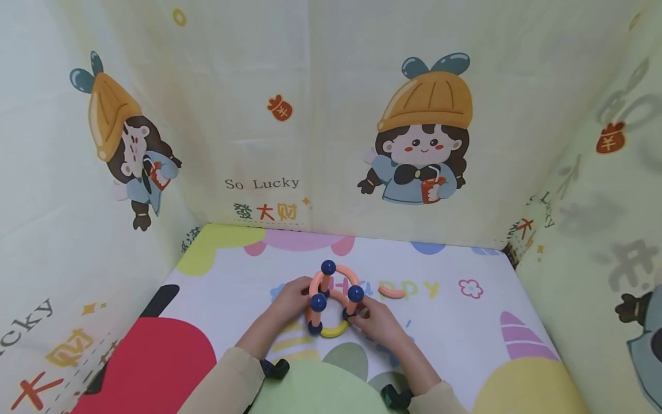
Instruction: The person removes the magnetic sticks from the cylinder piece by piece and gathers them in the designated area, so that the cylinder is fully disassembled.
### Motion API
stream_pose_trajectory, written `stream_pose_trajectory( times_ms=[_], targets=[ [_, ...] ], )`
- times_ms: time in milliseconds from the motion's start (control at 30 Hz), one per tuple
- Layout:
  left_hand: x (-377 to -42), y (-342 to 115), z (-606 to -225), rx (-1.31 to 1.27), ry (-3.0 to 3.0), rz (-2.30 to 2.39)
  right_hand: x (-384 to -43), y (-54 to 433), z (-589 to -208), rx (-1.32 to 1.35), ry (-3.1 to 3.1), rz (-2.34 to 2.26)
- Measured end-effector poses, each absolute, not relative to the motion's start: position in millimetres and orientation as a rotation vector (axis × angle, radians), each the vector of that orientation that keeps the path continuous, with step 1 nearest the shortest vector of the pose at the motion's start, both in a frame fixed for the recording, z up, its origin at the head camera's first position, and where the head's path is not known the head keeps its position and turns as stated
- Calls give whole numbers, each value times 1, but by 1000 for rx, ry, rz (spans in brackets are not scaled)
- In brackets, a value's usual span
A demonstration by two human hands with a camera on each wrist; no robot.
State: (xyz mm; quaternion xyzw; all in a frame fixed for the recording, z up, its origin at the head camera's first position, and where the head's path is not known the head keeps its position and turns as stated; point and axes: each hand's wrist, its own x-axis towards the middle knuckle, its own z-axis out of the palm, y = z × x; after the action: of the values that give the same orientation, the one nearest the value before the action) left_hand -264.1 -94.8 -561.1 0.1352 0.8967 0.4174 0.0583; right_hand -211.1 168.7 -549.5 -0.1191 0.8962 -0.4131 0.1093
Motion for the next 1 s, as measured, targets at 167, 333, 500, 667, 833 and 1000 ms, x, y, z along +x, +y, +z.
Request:
stream_pose_trajectory(
  times_ms=[167, 333, 500, 667, 833, 1000],
  targets=[
    [-263, -96, -559, 354, 2690, 1278, -209, 165, -547, -359, 2608, -1237],
    [-262, -95, -555, 357, 2681, 1296, -209, 165, -546, -360, 2570, -1238],
    [-258, -98, -548, 355, 2760, 1284, -208, 174, -534, -379, 2591, -1198],
    [-246, -104, -527, 337, 2758, 1447, -205, 185, -512, -290, 2538, -1399],
    [-230, -106, -505, 283, 2583, 1600, -206, 188, -493, -237, 2378, -1645],
    [-216, -105, -491, 357, 2404, 1614, -206, 184, -482, -234, 2298, -1664]
  ],
)
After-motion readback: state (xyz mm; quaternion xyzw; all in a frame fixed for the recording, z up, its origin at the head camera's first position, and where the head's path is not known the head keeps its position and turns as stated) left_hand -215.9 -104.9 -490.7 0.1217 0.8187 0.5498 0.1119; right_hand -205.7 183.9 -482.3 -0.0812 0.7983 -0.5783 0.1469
